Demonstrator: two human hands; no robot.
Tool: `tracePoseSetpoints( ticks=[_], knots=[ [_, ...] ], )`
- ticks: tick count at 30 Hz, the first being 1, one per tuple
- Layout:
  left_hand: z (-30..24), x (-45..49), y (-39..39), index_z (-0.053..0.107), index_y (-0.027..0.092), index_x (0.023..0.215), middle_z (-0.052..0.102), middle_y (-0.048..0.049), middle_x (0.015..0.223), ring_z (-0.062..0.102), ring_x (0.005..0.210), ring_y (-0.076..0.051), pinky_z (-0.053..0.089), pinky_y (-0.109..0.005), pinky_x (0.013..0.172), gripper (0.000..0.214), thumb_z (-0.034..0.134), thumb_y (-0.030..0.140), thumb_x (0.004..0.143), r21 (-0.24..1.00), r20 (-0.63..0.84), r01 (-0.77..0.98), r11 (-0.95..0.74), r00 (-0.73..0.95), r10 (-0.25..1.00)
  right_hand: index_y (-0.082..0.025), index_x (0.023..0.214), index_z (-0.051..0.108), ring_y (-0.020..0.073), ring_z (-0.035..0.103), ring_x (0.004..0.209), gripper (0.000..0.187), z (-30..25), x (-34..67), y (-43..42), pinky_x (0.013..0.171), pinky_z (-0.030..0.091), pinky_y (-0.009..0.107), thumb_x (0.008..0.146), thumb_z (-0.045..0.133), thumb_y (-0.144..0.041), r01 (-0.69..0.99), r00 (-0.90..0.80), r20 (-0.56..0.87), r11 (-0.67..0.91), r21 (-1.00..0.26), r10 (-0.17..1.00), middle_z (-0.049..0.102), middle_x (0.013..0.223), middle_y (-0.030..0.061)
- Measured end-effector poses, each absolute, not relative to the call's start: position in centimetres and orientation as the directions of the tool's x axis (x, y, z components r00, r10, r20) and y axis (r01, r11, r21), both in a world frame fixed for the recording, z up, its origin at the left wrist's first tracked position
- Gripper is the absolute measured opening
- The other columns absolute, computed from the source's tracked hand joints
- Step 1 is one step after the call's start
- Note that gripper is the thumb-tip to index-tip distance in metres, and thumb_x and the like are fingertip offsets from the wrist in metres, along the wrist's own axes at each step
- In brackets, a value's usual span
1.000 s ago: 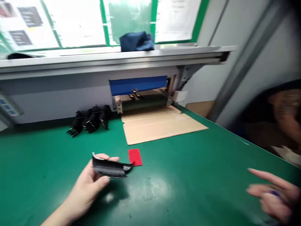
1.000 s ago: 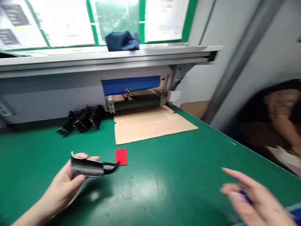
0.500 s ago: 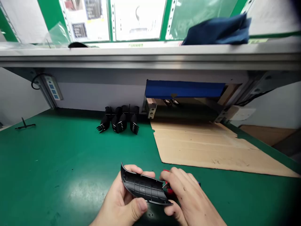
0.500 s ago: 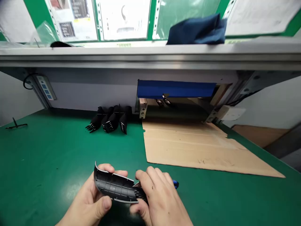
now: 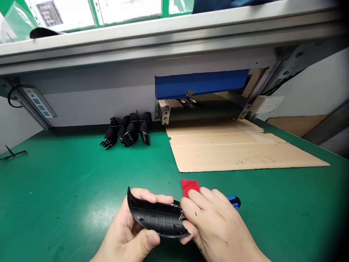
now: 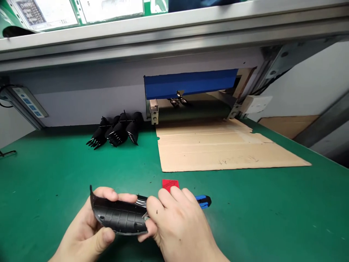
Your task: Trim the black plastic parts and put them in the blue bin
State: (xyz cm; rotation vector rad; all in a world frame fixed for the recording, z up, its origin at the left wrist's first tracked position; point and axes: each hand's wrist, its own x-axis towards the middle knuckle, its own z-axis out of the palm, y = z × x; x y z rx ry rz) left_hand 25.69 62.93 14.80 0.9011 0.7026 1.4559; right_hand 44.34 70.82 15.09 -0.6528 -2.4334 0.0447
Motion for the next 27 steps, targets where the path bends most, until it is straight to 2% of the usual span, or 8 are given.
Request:
tracePoseSetpoints(
  ticks=[4,9,12,15,17,20,22,27],
  knots=[
    [14.8,25.9,62.7,0.059,0.026,0.105,0.066,-0.0072,0.115,0.061,0.107,-0.022,0.051,-0.032,0.091,0.029,0.072,0.03,0.079,0.87,0.145,-0.478,-0.125,0.005,0.989,-0.016,0.07,0.047,0.0199,0.035,0.059,0.066,15.0,44.7,70.8,0.057,0.017,0.03,0.112,0.006,-0.046,0.404,-0.707,0.519,0.877,-0.26,0.48,0.043,0.069,0.0014],
    [14.5,25.9,62.7,0.06,0.026,0.106,0.066,-0.0074,0.114,0.058,0.111,-0.026,0.049,-0.037,0.093,0.033,0.075,0.029,0.077,0.858,0.101,-0.506,-0.086,0.004,0.995,-0.018,0.072,0.044,0.0183,0.047,0.067,0.071,15.8,45.5,71.6,0.058,0.029,0.026,0.101,0.015,-0.076,0.149,-0.873,0.21,0.651,-0.744,0.44,0.05,0.073,-0.0019],
    [14.5,26.1,62.9,0.059,0.027,0.105,0.066,-0.0064,0.115,0.061,0.106,-0.024,0.05,-0.036,0.091,0.036,0.077,0.028,0.075,0.835,0.061,-0.546,-0.068,-0.031,0.998,-0.019,0.072,0.043,0.0179,0.044,0.065,0.068,16.2,46.1,72.3,0.056,0.029,0.024,0.096,0.031,-0.081,0.136,-0.804,0.212,0.519,-0.844,0.556,0.046,0.068,-0.0035],
    [15.1,26.1,63.2,0.055,0.025,0.113,0.064,-0.0102,0.116,0.061,0.105,-0.025,0.048,-0.036,0.092,0.041,0.074,0.028,0.077,0.802,-0.03,-0.595,-0.053,-0.129,0.991,-0.019,0.079,0.047,0.0167,0.043,0.064,0.046,16.1,46.4,73.2,0.058,0.03,0.024,0.102,0.056,-0.058,0.254,-0.735,0.247,0.595,-0.762,0.631,0.046,0.072,-0.0051],
    [15.6,25.8,63.7,0.051,0.022,0.119,0.062,-0.0123,0.113,0.059,0.107,-0.026,0.047,-0.04,0.093,0.04,0.065,0.032,0.083,0.744,-0.132,-0.668,-0.02,-0.177,0.975,-0.021,0.085,0.052,0.0173,0.046,0.072,0.03,15.8,46.4,73.7,0.063,0.032,0.024,0.091,0.08,-0.03,0.418,-0.756,0.196,0.69,-0.591,0.625,0.05,0.082,-0.0056],
    [16.1,24.9,64.4,0.052,0.019,0.112,0.061,-0.0089,0.097,0.06,0.095,-0.024,0.048,-0.044,0.091,0.026,0.051,0.03,0.088,0.649,-0.312,-0.761,0.02,-0.242,0.919,-0.024,0.097,0.059,0.0198,0.048,0.077,0.046,15.0,46.2,74.1,0.067,0.034,0.026,0.071,0.095,-0.014,0.542,-0.796,0.077,0.763,-0.351,0.601,0.05,0.09,-0.0046],
    [16.0,24.2,64.8,0.053,0.02,0.103,0.058,-0.0039,0.087,0.058,0.08,-0.018,0.05,-0.039,0.083,0.018,0.052,0.026,0.086,0.681,-0.388,-0.73,0.063,-0.286,0.876,-0.022,0.098,0.061,0.0205,0.048,0.075,0.039,14.6,46.0,74.2,0.066,0.034,0.028,0.075,0.09,-0.008,0.556,-0.812,0.041,0.793,-0.249,0.582,0.05,0.089,-0.0026],
    [15.8,23.5,64.9,0.06,0.02,0.093,0.054,0.0015,0.077,0.045,0.073,-0.012,0.039,-0.022,0.07,0.02,0.066,0.035,0.081,0.987,-0.16,-0.025,0.158,-0.222,0.962,-0.017,0.09,0.06,0.02,0.045,0.072,0.032,14.7,45.8,73.5,0.065,0.032,0.03,0.079,0.056,0.013,0.469,-0.85,0.153,0.857,-0.213,0.504,0.048,0.085,0.0003]
  ],
)
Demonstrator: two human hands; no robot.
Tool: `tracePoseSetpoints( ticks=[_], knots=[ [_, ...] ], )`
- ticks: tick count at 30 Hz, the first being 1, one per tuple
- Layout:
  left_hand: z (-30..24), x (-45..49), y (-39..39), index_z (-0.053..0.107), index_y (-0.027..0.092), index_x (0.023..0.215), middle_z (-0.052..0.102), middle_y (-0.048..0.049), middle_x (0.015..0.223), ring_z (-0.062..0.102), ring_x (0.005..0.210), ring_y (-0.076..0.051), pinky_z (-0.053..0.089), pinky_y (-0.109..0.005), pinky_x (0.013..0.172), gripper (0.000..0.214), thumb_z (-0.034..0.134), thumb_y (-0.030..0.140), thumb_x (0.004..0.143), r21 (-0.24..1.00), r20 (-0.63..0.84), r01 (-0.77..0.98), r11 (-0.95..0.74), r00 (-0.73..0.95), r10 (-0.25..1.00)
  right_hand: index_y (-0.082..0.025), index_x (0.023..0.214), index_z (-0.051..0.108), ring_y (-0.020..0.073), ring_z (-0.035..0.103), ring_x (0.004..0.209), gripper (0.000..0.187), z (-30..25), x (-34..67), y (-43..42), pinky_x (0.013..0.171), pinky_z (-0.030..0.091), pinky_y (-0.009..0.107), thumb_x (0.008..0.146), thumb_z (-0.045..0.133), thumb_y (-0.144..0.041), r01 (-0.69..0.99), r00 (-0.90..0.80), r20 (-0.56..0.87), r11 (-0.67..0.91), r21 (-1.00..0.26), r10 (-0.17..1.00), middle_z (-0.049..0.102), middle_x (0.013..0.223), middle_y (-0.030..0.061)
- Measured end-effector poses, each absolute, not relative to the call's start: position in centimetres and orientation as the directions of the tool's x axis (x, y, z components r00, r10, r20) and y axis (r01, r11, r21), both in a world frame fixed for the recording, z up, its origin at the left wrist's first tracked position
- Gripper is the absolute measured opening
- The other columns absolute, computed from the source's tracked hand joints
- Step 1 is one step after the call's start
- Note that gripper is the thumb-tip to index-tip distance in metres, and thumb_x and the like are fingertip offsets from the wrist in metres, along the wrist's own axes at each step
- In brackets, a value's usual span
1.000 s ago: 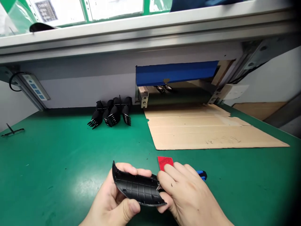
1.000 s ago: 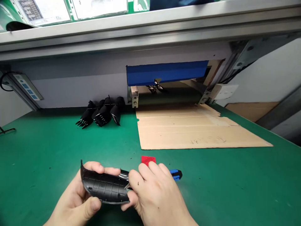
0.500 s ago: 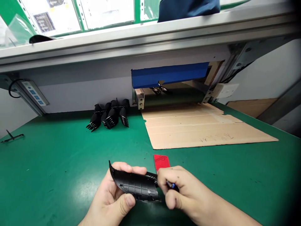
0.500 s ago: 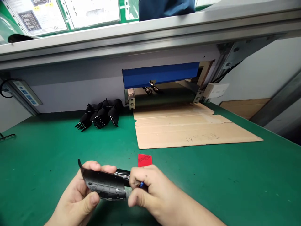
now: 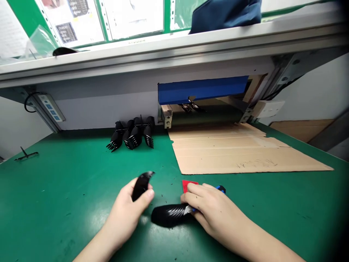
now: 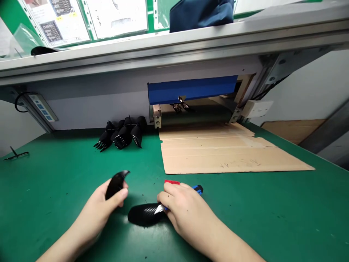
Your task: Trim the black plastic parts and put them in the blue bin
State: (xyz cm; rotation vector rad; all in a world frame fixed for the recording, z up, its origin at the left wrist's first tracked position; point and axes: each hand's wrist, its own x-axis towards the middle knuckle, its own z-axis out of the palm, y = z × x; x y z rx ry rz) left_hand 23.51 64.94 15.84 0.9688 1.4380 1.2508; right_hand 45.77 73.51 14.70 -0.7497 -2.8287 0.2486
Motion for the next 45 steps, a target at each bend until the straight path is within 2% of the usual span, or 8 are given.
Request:
tracePoseSetpoints(
  ticks=[4,8,12,16,23,31,39,45],
  knots=[
    [16.3,24.3,64.5,0.065,0.018,0.097,0.058,-0.0001,0.088,0.042,0.074,-0.013,0.035,-0.022,0.066,0.036,0.079,0.031,0.067,0.98,-0.149,0.152,0.125,0.158,0.976,-0.021,0.091,0.06,0.0188,0.048,0.072,0.019,15.5,45.4,72.0,0.063,0.036,0.029,0.088,0.048,-0.005,0.336,-0.797,0.275,0.773,-0.538,0.537,0.05,0.082,-0.0007],
    [15.8,25.3,64.2,0.066,0.014,0.088,0.053,0.0011,0.072,0.042,0.067,-0.012,0.035,-0.023,0.063,0.032,0.08,0.033,0.067,0.989,-0.151,0.035,0.147,0.209,0.966,-0.025,0.102,0.059,0.0176,0.054,0.078,0.01,15.7,44.9,70.9,0.069,0.045,0.026,0.097,0.052,-0.03,0.264,-0.616,0.366,0.621,-0.738,0.698,0.055,0.093,-0.0017],
    [15.1,25.6,64.0,0.064,0.016,0.106,0.065,-0.0067,0.098,0.056,0.09,-0.018,0.043,-0.027,0.079,0.037,0.069,0.042,0.08,0.935,-0.124,-0.334,0.116,-0.003,0.992,-0.029,0.129,0.044,0.0214,0.052,0.092,0.041,15.1,45.1,70.8,0.074,0.048,0.029,0.102,0.049,-0.06,0.329,-0.533,0.439,0.655,-0.681,0.724,0.051,0.113,0.0009],
    [14.9,25.8,63.7,0.055,0.023,0.124,0.058,-0.0102,0.126,0.054,0.111,-0.022,0.043,-0.033,0.092,0.044,0.065,0.039,0.084,0.767,-0.177,-0.639,0.055,-0.128,0.976,-0.025,0.123,0.046,0.0265,0.05,0.089,0.051,14.4,44.9,70.6,0.07,0.043,0.035,0.103,0.032,-0.07,0.356,-0.636,0.522,0.816,-0.455,0.569,0.05,0.106,0.0048],
    [15.0,26.4,63.2,0.06,0.021,0.116,0.06,-0.0113,0.125,0.056,0.113,-0.026,0.045,-0.038,0.097,0.039,0.072,0.031,0.079,0.786,-0.067,-0.618,-0.036,-0.143,0.987,-0.016,0.102,0.053,0.0262,0.043,0.073,0.067,14.8,44.3,70.8,0.063,0.028,0.032,0.104,0.01,-0.067,0.462,-0.649,0.524,0.833,-0.303,0.551,0.047,0.09,0.0063],
    [14.8,26.4,62.7,0.063,0.023,0.112,0.062,-0.0119,0.124,0.051,0.122,-0.031,0.039,-0.046,0.106,0.043,0.077,0.035,0.073,0.8,-0.097,-0.6,-0.014,-0.154,0.983,-0.016,0.075,0.05,0.0221,0.036,0.064,0.074,15.2,44.3,70.8,0.058,0.017,0.031,0.107,-0.004,-0.057,0.493,-0.672,0.526,0.845,-0.208,0.521,0.043,0.073,0.0033],
    [14.9,26.1,62.4,0.066,0.022,0.107,0.065,-0.013,0.118,0.053,0.12,-0.034,0.039,-0.049,0.105,0.038,0.078,0.034,0.072,0.83,-0.032,-0.554,-0.059,-0.154,0.988,-0.017,0.069,0.043,0.0192,0.035,0.058,0.066,14.5,44.3,70.5,0.057,0.017,0.03,0.111,0.005,-0.05,0.443,-0.67,0.543,0.86,-0.255,0.506,0.042,0.066,0.0007],
    [15.0,26.6,62.5,0.066,0.026,0.107,0.064,-0.0089,0.122,0.054,0.12,-0.03,0.04,-0.044,0.105,0.039,0.079,0.031,0.071,0.735,-0.132,-0.679,0.0,-0.143,0.981,-0.018,0.073,0.041,0.0185,0.041,0.061,0.071,14.8,44.1,70.6,0.056,0.027,0.027,0.1,0.014,-0.077,0.143,-0.707,0.422,0.7,-0.7,0.567,0.043,0.071,-0.0004]
  ],
)
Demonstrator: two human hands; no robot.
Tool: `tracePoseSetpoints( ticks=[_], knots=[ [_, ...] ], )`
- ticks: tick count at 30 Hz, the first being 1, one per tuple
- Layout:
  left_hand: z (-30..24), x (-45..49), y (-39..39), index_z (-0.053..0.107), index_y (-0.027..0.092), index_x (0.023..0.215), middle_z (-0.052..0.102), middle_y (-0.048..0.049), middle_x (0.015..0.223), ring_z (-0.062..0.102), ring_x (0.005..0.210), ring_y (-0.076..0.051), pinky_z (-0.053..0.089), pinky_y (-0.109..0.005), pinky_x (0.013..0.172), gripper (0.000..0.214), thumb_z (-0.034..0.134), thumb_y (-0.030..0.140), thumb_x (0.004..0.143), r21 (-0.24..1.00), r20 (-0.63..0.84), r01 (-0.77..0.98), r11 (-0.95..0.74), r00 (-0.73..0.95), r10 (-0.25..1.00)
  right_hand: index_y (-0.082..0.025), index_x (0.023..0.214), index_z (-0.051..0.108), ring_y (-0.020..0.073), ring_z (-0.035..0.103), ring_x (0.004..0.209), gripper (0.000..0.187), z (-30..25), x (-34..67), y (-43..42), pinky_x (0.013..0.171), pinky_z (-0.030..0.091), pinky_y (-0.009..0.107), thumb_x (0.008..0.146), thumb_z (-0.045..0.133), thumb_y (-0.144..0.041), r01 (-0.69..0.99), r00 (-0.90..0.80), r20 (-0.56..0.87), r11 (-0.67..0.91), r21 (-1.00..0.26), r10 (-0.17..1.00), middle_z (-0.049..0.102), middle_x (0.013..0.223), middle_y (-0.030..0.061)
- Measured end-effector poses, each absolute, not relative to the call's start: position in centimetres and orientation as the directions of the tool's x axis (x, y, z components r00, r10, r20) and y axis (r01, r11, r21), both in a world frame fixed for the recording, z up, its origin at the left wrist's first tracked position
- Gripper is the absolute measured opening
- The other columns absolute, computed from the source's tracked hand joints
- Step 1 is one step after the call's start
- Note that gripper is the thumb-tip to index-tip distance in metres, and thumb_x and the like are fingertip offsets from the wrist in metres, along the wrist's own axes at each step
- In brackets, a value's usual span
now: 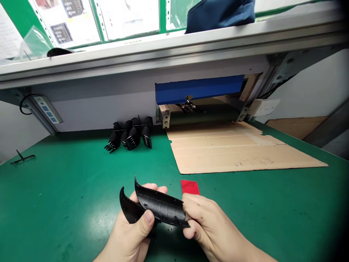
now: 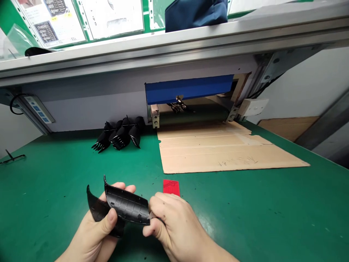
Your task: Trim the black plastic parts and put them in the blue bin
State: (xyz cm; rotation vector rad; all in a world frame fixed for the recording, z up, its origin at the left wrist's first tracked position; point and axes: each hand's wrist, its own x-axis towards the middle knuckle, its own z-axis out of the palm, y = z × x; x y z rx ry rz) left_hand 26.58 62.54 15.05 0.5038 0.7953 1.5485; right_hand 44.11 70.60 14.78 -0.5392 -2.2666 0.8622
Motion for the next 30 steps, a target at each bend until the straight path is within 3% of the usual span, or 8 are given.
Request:
tracePoseSetpoints(
  ticks=[3,6,11,15,17,20,25,30],
  knots=[
    [15.1,26.9,62.7,0.068,0.026,0.105,0.064,-0.0079,0.121,0.057,0.115,-0.028,0.043,-0.043,0.103,0.037,0.08,0.029,0.071,0.668,-0.145,-0.744,0.004,-0.126,0.981,-0.018,0.086,0.047,0.0208,0.043,0.071,0.067,14.7,43.8,70.2,0.061,0.032,0.028,0.098,0.023,-0.079,0.169,-0.601,0.465,0.672,-0.721,0.65,0.046,0.082,0.002],
    [15.1,27.1,62.7,0.068,0.026,0.104,0.065,-0.0078,0.119,0.058,0.114,-0.027,0.043,-0.043,0.102,0.036,0.08,0.027,0.07,0.63,-0.152,-0.776,0.007,-0.114,0.982,-0.018,0.09,0.049,0.022,0.044,0.072,0.068,14.6,43.8,70.0,0.062,0.035,0.029,0.098,0.02,-0.079,0.22,-0.569,0.482,0.688,-0.692,0.666,0.047,0.085,0.0035],
    [14.9,26.9,62.8,0.067,0.026,0.108,0.064,-0.0093,0.121,0.058,0.113,-0.026,0.042,-0.044,0.103,0.038,0.079,0.027,0.072,0.649,-0.167,-0.761,0.017,-0.121,0.978,-0.018,0.068,0.04,0.0179,0.045,0.059,0.072,15.8,44.8,70.8,0.053,0.034,0.025,0.1,0.012,-0.075,0.031,-0.789,0.37,0.633,-0.773,0.49,0.046,0.067,0.0001],
    [15.0,27.0,63.0,0.065,0.025,0.11,0.06,-0.0091,0.127,0.055,0.116,-0.025,0.038,-0.044,0.106,0.035,0.075,0.026,0.076,0.668,-0.153,-0.744,-0.002,-0.14,0.978,-0.019,0.077,0.045,0.0172,0.043,0.06,0.064,16.4,45.4,71.3,0.053,0.034,0.024,0.096,0.035,-0.08,0.07,-0.651,0.47,0.664,-0.745,0.596,0.045,0.068,-0.0017],
    [14.9,27.2,63.1,0.064,0.024,0.112,0.058,-0.01,0.129,0.056,0.115,-0.026,0.037,-0.046,0.106,0.036,0.074,0.026,0.077,0.665,-0.145,-0.747,0.003,-0.125,0.981,-0.021,0.091,0.052,0.0172,0.045,0.063,0.048,16.1,45.2,71.3,0.056,0.036,0.024,0.101,0.049,-0.067,0.092,-0.596,0.585,0.77,-0.631,0.55,0.048,0.074,-0.0014],
    [14.7,27.4,63.4,0.062,0.022,0.114,0.059,-0.0114,0.127,0.055,0.116,-0.027,0.035,-0.047,0.107,0.036,0.072,0.026,0.079,0.635,-0.149,-0.772,0.024,-0.092,0.985,-0.022,0.102,0.057,0.0173,0.048,0.066,0.02,15.6,44.8,71.0,0.06,0.037,0.026,0.11,0.044,-0.036,0.108,-0.619,0.634,0.85,-0.515,0.463,0.051,0.077,-0.0003],
    [14.8,27.3,64.2,0.055,0.022,0.122,0.055,-0.0106,0.132,0.052,0.122,-0.025,0.027,-0.043,0.113,0.043,0.057,0.047,0.087,0.496,-0.255,-0.868,0.027,-0.116,0.96,-0.025,0.098,0.058,0.0178,0.055,0.072,0.008,14.9,44.0,70.2,0.066,0.044,0.024,0.103,0.051,-0.025,0.143,-0.435,0.642,0.752,-0.643,0.632,0.057,0.088,-0.0011],
    [14.9,27.2,64.2,0.064,0.017,0.097,0.057,-0.0141,0.129,0.048,0.127,-0.025,0.026,-0.04,0.114,0.046,0.048,0.059,0.087,0.333,-0.238,-0.943,-0.014,-0.099,0.966,-0.025,0.106,0.055,0.0181,0.054,0.071,0.01,13.4,42.5,69.2,0.063,0.047,0.025,0.101,0.048,-0.029,0.159,-0.686,0.437,0.706,-0.69,0.581,0.054,0.091,0.0001]
  ],
)
